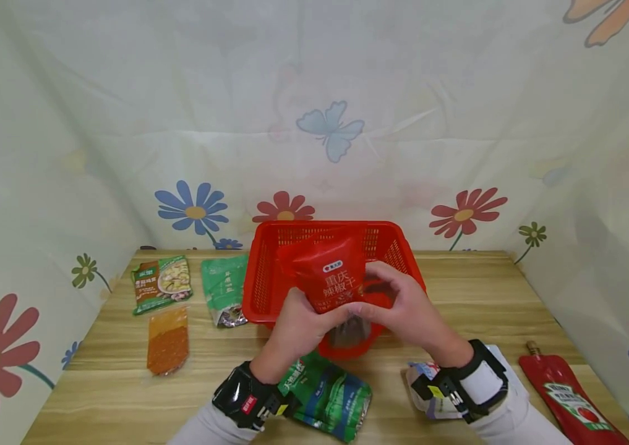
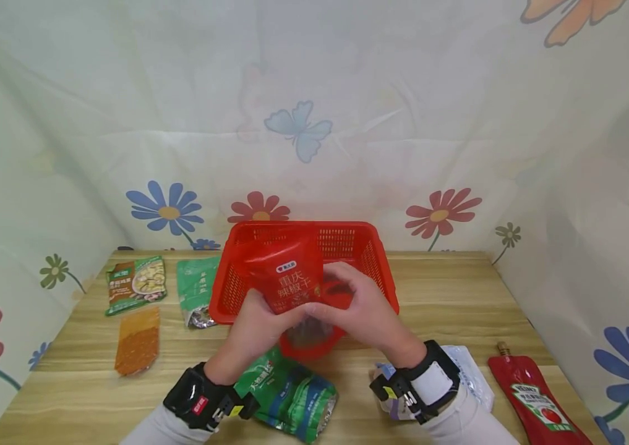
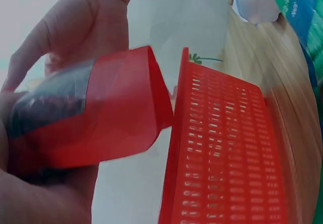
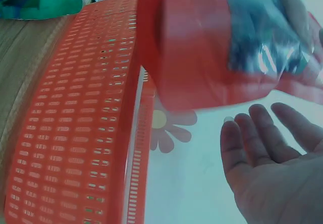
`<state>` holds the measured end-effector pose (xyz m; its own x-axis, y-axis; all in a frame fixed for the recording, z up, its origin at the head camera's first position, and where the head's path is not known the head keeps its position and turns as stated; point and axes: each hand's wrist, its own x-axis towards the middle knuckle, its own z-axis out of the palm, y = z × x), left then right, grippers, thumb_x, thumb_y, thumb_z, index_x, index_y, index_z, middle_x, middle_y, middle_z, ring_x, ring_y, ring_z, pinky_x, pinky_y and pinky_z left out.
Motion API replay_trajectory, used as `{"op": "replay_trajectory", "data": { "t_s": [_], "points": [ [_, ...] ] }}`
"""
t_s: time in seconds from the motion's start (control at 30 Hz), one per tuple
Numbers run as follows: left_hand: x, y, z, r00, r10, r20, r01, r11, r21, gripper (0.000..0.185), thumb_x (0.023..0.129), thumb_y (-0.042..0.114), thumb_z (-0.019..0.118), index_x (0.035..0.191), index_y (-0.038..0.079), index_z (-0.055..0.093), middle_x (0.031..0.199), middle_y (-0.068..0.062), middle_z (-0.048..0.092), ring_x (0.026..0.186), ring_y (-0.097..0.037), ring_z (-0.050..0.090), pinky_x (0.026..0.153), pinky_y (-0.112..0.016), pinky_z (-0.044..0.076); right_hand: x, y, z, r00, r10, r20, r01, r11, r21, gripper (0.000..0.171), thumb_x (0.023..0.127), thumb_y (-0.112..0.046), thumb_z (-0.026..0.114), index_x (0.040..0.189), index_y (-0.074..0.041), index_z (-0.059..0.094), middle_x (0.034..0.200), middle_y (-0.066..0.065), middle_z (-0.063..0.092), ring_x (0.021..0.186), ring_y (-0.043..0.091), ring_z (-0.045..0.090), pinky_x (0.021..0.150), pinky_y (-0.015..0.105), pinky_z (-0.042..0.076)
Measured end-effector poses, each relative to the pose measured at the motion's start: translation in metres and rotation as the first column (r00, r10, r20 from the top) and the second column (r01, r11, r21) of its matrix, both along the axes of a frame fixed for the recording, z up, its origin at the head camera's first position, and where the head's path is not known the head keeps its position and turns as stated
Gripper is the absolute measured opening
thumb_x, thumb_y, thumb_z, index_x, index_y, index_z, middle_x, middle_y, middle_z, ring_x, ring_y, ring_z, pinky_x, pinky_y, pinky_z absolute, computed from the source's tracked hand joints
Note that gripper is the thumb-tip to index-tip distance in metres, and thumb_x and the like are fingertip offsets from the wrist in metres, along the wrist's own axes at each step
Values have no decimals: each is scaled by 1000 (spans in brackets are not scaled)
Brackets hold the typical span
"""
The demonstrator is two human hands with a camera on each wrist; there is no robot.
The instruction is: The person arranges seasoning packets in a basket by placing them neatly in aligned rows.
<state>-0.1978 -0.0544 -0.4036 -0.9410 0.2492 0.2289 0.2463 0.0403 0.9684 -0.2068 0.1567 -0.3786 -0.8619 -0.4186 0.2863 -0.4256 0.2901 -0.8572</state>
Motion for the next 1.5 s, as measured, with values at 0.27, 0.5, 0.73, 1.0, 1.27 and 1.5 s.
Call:
{"op": "replay_trajectory", "data": {
  "t_s": [0.27,0.5,0.73,1.0,1.27,1.5],
  "points": [
    [7,0,2,987,-152,-52,143,979,-146,56,87,26,83,136,26,56,129,10,70,114,-12,68,97,-31,57,1,0,2,984,158,82,-149,983,-106,60,86,-15,82,138,-20,52,133,2,65,118,26,65,92,44,61],
    [9,0,1,984,-179,-19,172,965,-195,56,87,24,83,136,26,56,128,10,70,114,-11,68,96,-31,58,4,-7,1,977,211,28,-206,970,-126,66,84,-15,85,137,-20,47,133,2,63,118,26,64,92,46,61],
    [8,-2,1,982,-190,-3,187,965,-185,55,87,23,83,135,25,56,127,8,71,114,-12,69,97,-32,58,7,-11,-3,976,217,24,-210,963,-166,67,83,-12,85,137,-19,46,133,4,63,118,26,64,93,48,60],
    [8,-2,1,981,-193,-31,186,969,-163,60,84,19,85,136,26,55,129,9,69,116,-12,67,98,-32,57,12,-16,-5,982,184,30,-173,959,-226,66,84,-9,83,137,-16,45,133,6,63,118,29,65,93,49,60],
    [5,-3,-1,967,-245,-65,239,967,-86,61,84,15,85,137,26,56,130,6,69,117,-14,66,97,-32,57,16,-20,-2,987,161,25,-150,957,-250,64,86,-7,81,137,-16,44,134,7,61,119,29,64,93,47,60],
    [6,-5,-2,972,-229,-49,224,970,-99,56,84,23,86,133,28,59,127,9,71,114,-12,68,95,-30,58,18,-21,2,994,94,61,-78,971,-227,63,87,-9,81,137,-16,45,134,5,62,118,28,64,91,44,61]
  ]
}}
